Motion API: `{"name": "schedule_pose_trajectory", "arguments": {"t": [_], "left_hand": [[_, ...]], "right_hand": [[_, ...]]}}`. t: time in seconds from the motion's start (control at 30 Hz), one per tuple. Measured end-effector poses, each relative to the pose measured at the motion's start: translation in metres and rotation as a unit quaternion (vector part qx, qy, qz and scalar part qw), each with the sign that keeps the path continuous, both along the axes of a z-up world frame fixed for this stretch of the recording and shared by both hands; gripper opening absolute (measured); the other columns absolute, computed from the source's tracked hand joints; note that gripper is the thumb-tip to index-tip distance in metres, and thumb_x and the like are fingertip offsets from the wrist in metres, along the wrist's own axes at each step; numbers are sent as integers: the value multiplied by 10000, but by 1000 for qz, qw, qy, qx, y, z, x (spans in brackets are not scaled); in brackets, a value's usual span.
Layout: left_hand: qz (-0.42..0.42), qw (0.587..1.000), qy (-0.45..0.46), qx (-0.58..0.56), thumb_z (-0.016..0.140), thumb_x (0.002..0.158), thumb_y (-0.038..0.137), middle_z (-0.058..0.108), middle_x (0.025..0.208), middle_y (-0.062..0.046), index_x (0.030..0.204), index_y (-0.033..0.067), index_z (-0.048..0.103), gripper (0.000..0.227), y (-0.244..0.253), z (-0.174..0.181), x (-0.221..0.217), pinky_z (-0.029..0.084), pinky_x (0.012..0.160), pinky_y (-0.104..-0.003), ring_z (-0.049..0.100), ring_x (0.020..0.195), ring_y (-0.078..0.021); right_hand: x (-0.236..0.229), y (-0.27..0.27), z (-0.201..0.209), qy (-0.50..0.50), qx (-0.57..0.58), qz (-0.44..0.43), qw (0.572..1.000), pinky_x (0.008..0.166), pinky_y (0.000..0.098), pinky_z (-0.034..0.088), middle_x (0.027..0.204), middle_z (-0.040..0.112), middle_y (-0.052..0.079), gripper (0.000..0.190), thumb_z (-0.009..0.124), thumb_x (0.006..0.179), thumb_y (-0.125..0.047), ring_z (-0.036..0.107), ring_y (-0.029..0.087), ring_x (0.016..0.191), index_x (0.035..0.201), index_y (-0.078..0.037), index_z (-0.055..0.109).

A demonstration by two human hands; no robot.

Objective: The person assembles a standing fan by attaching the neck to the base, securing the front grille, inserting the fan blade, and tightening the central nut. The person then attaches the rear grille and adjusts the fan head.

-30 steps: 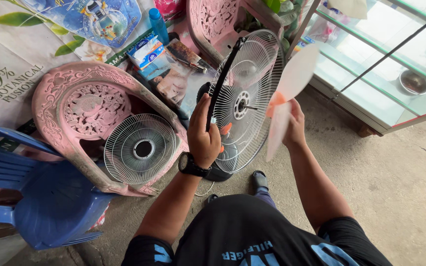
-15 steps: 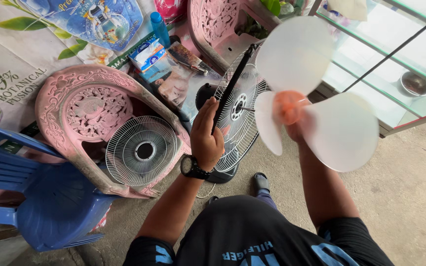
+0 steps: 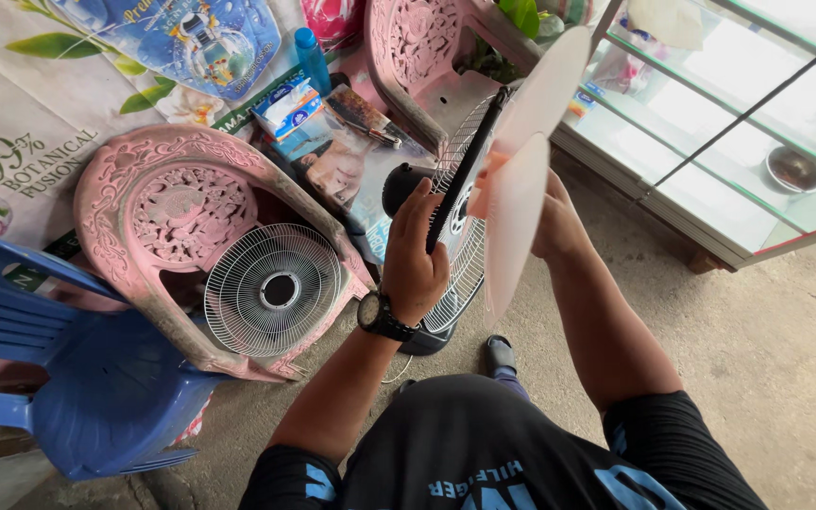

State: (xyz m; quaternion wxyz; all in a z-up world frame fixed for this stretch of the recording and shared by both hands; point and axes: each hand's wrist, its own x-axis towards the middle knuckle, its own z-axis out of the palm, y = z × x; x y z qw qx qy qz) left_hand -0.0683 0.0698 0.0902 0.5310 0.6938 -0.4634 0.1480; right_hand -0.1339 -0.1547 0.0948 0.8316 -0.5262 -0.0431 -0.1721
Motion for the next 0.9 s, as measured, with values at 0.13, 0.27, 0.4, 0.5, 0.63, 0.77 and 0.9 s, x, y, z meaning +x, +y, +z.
{"name": "schedule_pose_trajectory", "arguments": {"t": [0.13, 0.27, 0.4, 0.5, 0.63, 0.77, 0.9], "left_hand": [[35, 999, -5, 2, 555, 861, -80, 538, 1459, -235, 1419, -1, 476, 569, 3, 2, 7, 422, 1179, -473, 516, 1385, -394], [70, 997, 7, 10, 575, 924, -53, 660, 1260, -196, 1421, -42, 493, 503, 9, 7, 21, 515, 1051, -446, 638, 1222, -367], [126, 992, -3, 17, 586, 924, -52, 705, 1162, -173, 1359, -7, 552, 439, 13, 5, 37, 600, 892, -399, 728, 1077, -340], [129, 991, -43, -16, 595, 929, -54, 698, 1256, -194, 1251, 19, 537, 334, 15, -3, 43, 631, 856, -365, 736, 1086, -352], [172, 984, -27, 35, 595, 919, -58, 732, 1121, -164, 1201, 26, 575, 296, 16, -11, 44, 612, 756, -381, 753, 927, -317], [213, 976, -15, 29, 568, 932, -61, 745, 1079, -145, 1148, 44, 555, 241, 6, -12, 43, 610, 702, -380, 763, 893, -318], [261, 964, -28, 39, 596, 885, -50, 735, 1004, -173, 1169, 47, 578, 301, -1, -6, 43, 582, 665, -438, 734, 845, -386]], "right_hand": [[9, -15, 5, -2, -3, -8, 1000, 971, 407, 580, 1242, 658, 138, 436, 677, 1030, -215, 670, 241, 1121, 1385, 8, 558], [-5, -36, 0, -2, 15, -39, 999, 989, 416, 577, 1248, 647, 136, 431, 681, 1029, -230, 658, 245, 1141, 1370, 3, 556], [-30, -66, -16, -10, 43, -88, 995, 1007, 425, 575, 1255, 635, 134, 427, 686, 1028, -245, 647, 250, 1160, 1354, -2, 554], [-46, -94, -34, -20, 69, -132, 989, 1021, 431, 573, 1260, 627, 132, 424, 689, 1027, -256, 638, 253, 1175, 1342, -6, 553], [-56, -131, -58, -30, 95, -183, 978, 1039, 440, 570, 1266, 615, 129, 421, 693, 1027, -271, 626, 258, 1194, 1327, -11, 551], [-47, -160, -65, -22, 52, -215, 975, 1040, 446, 577, 1253, 617, 143, 415, 694, 1025, -257, 627, 264, 1166, 1317, 0, 552], [-34, -176, -47, 15, -83, -265, 961, 889, 371, 549, 1257, 595, 94, 408, 636, 957, -167, 643, 214, 1085, 1332, -44, 536]]}}
